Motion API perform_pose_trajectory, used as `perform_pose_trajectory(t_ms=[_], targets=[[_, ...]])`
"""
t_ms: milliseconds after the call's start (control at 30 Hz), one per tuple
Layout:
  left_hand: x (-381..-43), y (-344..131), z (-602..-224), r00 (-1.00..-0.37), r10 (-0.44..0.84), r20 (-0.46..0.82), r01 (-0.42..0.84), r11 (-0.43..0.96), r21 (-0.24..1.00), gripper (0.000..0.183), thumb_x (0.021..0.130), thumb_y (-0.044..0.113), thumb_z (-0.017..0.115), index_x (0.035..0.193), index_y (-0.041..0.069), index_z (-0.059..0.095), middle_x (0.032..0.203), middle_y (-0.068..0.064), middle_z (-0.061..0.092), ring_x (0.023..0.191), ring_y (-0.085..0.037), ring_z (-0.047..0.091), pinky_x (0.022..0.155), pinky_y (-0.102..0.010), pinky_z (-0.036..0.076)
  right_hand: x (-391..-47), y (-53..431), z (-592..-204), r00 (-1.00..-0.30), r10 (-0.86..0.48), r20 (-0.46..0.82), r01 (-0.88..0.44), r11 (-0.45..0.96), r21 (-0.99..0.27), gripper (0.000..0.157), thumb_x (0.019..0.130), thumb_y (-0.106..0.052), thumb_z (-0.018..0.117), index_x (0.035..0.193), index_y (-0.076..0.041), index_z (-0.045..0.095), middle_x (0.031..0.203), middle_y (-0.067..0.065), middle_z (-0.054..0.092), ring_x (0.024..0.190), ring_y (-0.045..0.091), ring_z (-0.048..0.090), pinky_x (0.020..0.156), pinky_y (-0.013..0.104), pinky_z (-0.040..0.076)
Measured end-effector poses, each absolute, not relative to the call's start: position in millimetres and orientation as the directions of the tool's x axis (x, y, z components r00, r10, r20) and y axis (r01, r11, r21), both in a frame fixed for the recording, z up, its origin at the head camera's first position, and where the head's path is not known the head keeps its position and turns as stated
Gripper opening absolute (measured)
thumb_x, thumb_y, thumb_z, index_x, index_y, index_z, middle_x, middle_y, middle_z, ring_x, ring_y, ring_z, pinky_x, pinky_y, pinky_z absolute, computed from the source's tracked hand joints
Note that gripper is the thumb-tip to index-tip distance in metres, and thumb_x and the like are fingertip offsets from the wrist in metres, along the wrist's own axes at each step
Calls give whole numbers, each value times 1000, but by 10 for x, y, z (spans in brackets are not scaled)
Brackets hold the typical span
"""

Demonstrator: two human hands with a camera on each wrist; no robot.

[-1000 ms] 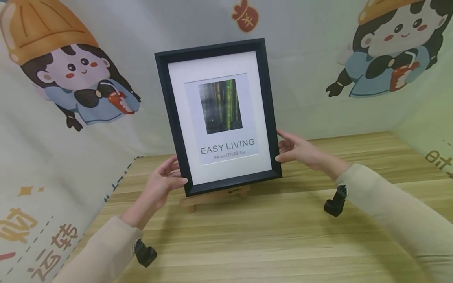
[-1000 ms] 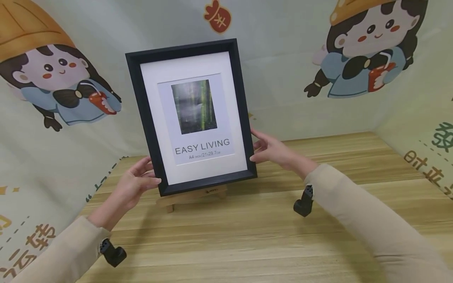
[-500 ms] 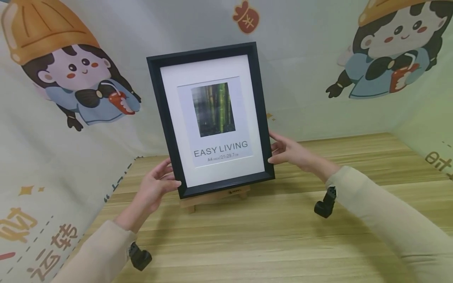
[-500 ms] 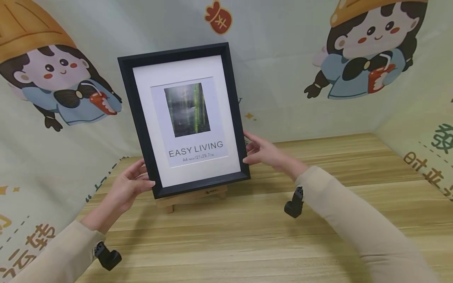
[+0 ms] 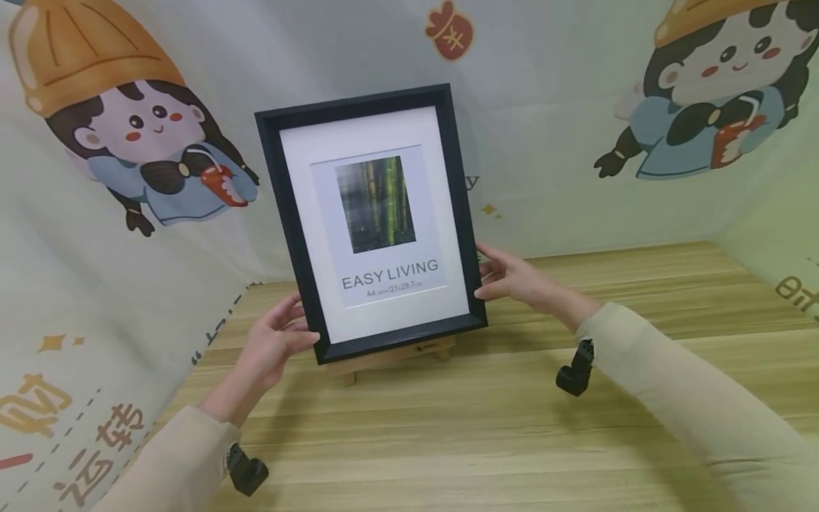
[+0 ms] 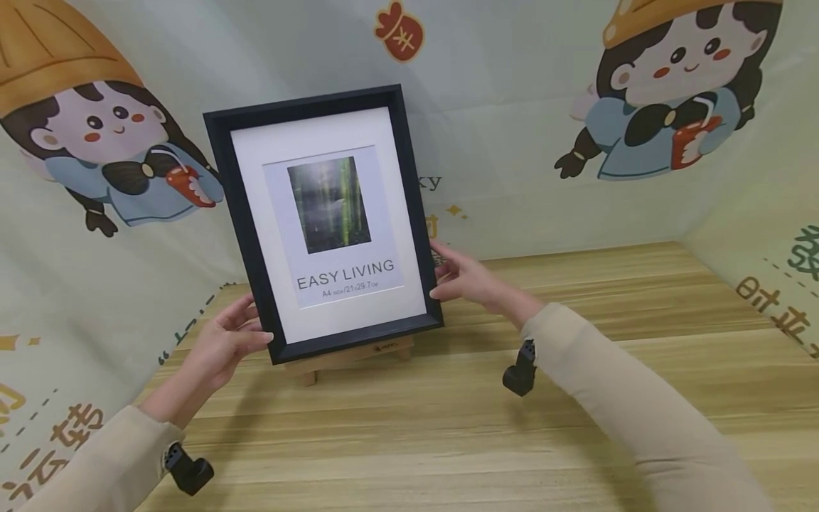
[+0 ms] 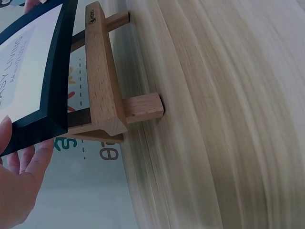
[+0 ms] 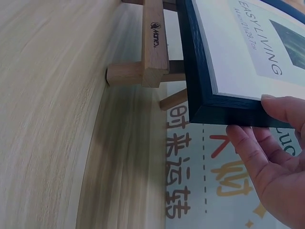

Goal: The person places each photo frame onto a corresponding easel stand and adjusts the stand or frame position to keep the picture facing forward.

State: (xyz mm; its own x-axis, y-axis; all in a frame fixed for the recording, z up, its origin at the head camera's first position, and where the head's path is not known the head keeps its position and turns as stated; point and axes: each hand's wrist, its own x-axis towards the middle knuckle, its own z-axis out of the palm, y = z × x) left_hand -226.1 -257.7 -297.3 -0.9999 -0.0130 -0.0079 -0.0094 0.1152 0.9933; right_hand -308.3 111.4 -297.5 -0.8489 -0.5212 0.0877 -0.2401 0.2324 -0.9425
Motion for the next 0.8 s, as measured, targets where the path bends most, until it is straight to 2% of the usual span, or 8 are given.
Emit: perform_pose_trajectory(t_ms=[500, 800], targets=[[-2250, -2714, -3056, -1000, -12, -15, -16, 126, 992, 79, 80, -12, 56, 146, 9, 18, 117, 0, 42, 91, -4, 51, 78, -18, 51, -3141, 966, -3035, -840, -535, 91, -245, 225, -943, 88, 81, 3, 60, 148, -12, 6, 120, 23, 42, 102, 26, 48, 89, 35, 48], [-2259, -2762, -3109, -1000, -17, 6, 5, 95, 995, 78, 79, -14, 56, 146, 8, 21, 106, 6, 48, 86, -3, 54, 74, -19, 52, -3169, 910, -3096, -825, -556, 104, -274, 232, -933, 88, 81, -3, 62, 148, -12, 6, 123, 24, 43, 106, 30, 48, 95, 42, 44]])
